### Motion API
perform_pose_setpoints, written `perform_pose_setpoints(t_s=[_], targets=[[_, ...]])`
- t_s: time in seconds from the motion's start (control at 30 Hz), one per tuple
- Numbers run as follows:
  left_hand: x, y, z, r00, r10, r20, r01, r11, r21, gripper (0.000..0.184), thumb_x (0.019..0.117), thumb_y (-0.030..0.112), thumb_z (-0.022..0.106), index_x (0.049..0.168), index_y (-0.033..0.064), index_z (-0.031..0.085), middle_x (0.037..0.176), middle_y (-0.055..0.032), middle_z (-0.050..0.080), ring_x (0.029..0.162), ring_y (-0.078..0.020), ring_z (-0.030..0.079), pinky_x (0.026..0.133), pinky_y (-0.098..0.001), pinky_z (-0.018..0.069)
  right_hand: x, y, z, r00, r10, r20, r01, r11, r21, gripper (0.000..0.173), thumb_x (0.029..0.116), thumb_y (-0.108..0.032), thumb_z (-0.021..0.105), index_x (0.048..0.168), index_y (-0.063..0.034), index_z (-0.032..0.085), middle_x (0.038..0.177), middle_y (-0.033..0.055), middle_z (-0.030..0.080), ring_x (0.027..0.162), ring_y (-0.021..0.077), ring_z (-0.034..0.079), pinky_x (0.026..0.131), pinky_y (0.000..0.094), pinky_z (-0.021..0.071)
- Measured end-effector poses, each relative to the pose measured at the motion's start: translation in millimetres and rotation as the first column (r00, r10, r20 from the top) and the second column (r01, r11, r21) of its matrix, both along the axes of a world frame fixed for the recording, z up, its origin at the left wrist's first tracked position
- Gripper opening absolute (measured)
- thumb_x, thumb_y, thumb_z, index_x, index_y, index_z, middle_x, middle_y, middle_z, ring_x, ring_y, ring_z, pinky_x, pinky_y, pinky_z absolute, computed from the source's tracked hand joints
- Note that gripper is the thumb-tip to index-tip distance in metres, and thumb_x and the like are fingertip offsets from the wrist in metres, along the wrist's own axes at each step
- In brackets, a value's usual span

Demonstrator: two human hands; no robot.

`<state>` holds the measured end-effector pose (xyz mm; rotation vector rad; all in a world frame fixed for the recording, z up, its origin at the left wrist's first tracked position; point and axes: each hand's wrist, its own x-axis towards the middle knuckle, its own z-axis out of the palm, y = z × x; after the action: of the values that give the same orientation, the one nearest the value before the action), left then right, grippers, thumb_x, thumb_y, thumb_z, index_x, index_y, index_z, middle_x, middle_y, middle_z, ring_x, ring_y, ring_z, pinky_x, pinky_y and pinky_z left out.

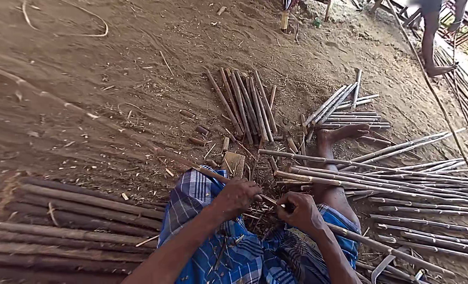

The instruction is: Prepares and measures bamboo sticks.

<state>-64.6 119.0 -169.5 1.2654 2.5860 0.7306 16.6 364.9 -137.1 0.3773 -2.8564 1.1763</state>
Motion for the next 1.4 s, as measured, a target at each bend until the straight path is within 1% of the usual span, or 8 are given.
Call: perform_pose_setpoints(t_s=[0.3, 0.37, 0.77, 0.93, 1.0, 1.13, 1.27, 1.4], targets=[[-32.3, 4.9, 24.3, 0.929, -0.068, 0.364, 0.155, 0.964, -0.217, 0.035, 0.1090, 0.043, 0.044, 0.111, 0.0205, 0.071, 0.101, -0.0012, 0.072, 0.097, -0.0189, 0.069, 0.088, -0.0460, 0.0553, 24.4, -10.4, 7.5, 0.977, 0.168, -0.132, -0.124, 0.949, 0.291, 0.010, 0.0955, -0.019, 0.063, 0.093, -0.0140, 0.071, 0.084, -0.0014, 0.066, 0.083, 0.0124, 0.066, 0.076, 0.0312, 0.0568], [-30.6, 1.7, 38.3, 0.944, -0.031, 0.329, 0.110, 0.968, -0.225, 0.035, 0.1090, 0.043, 0.045, 0.111, 0.0205, 0.072, 0.101, 0.0000, 0.071, 0.097, -0.0178, 0.069, 0.089, -0.0446, 0.0544, 54.6, -9.4, 16.7, 0.980, 0.095, -0.172, -0.034, 0.944, 0.329, 0.024, 0.1019, -0.021, 0.055, 0.115, -0.0195, 0.075, 0.092, 0.0003, 0.069, 0.084, 0.0143, 0.068, 0.075, 0.0339, 0.0589], [-11.6, -19.8, 50.9, 0.987, 0.067, 0.148, -0.014, 0.942, -0.335, 0.035, 0.1088, 0.044, 0.041, 0.104, 0.0215, 0.067, 0.081, 0.0006, 0.067, 0.080, -0.0194, 0.068, 0.076, -0.0433, 0.0546, 96.6, -35.5, 14.9, 0.872, -0.411, 0.266, 0.039, 0.600, 0.799, 0.022, 0.0912, 0.000, 0.060, 0.108, -0.0048, 0.074, 0.104, 0.0190, 0.072, 0.100, 0.0377, 0.071, 0.085, 0.0534, 0.0570], [9.7, -18.8, 42.3, 0.992, 0.088, -0.088, -0.087, 0.996, 0.015, 0.031, 0.1006, 0.036, 0.061, 0.122, 0.0157, 0.071, 0.118, -0.0060, 0.069, 0.116, -0.0261, 0.064, 0.103, -0.0503, 0.0512, 107.6, -36.3, 31.7, 0.956, -0.048, 0.290, -0.029, 0.966, 0.259, 0.016, 0.0956, -0.014, 0.064, 0.107, -0.0141, 0.074, 0.100, 0.0091, 0.068, 0.086, 0.0216, 0.069, 0.073, 0.0380, 0.0610], [38.3, -12.4, 50.8, 0.992, 0.068, 0.104, -0.091, 0.967, 0.237, 0.035, 0.1040, 0.043, 0.054, 0.122, 0.0167, 0.070, 0.118, -0.0005, 0.068, 0.116, -0.0177, 0.063, 0.101, -0.0435, 0.0535, 108.8, -42.0, 52.3, 0.963, 0.025, 0.270, -0.019, 1.000, -0.025, 0.017, 0.0932, -0.020, 0.074, 0.109, -0.0139, 0.074, 0.101, 0.0066, 0.068, 0.084, 0.0133, 0.067, 0.074, 0.0295, 0.0597], [81.4, -2.3, 44.9, 0.485, -0.421, 0.767, -0.092, 0.847, 0.524, 0.061, 0.1030, 0.060, 0.048, 0.136, 0.0112, 0.061, 0.118, -0.0039, 0.069, 0.107, -0.0134, 0.066, 0.096, -0.0374, 0.0553, 98.5, -27.4, 69.4, 0.972, 0.030, 0.233, 0.056, 0.934, -0.354, 0.029, 0.0891, -0.027, 0.083, 0.111, -0.0110, 0.073, 0.102, 0.0048, 0.069, 0.082, 0.0103, 0.066, 0.067, 0.0268, 0.0592], [86.8, -6.0, 28.5, 0.282, -0.514, 0.810, -0.163, 0.807, 0.568, 0.029, 0.1048, 0.033, 0.060, 0.114, 0.0076, 0.071, 0.093, -0.0018, 0.068, 0.076, -0.0081, 0.061, 0.069, -0.0254, 0.0526, 97.0, -2.6, 66.7, 0.968, -0.076, 0.237, 0.157, 0.926, -0.345, 0.021, 0.0920, -0.019, 0.079, 0.111, -0.0132, 0.074, 0.103, 0.0028, 0.070, 0.078, 0.0101, 0.065, 0.064, 0.0263, 0.0584], [78.5, -8.6, 35.5, 0.262, -0.485, 0.834, -0.104, 0.845, 0.524, 0.044, 0.1024, 0.043, 0.060, 0.135, 0.0133, 0.060, 0.115, -0.0053, 0.063, 0.088, -0.0144, 0.063, 0.073, -0.0320, 0.0566, 101.2, 10.6, 65.9, 0.967, -0.104, 0.231, 0.170, 0.943, -0.286, 0.022, 0.0918, -0.018, 0.078, 0.114, -0.0169, 0.074, 0.102, 0.0004, 0.069, 0.078, 0.0089, 0.064, 0.063, 0.0247, 0.0574]])
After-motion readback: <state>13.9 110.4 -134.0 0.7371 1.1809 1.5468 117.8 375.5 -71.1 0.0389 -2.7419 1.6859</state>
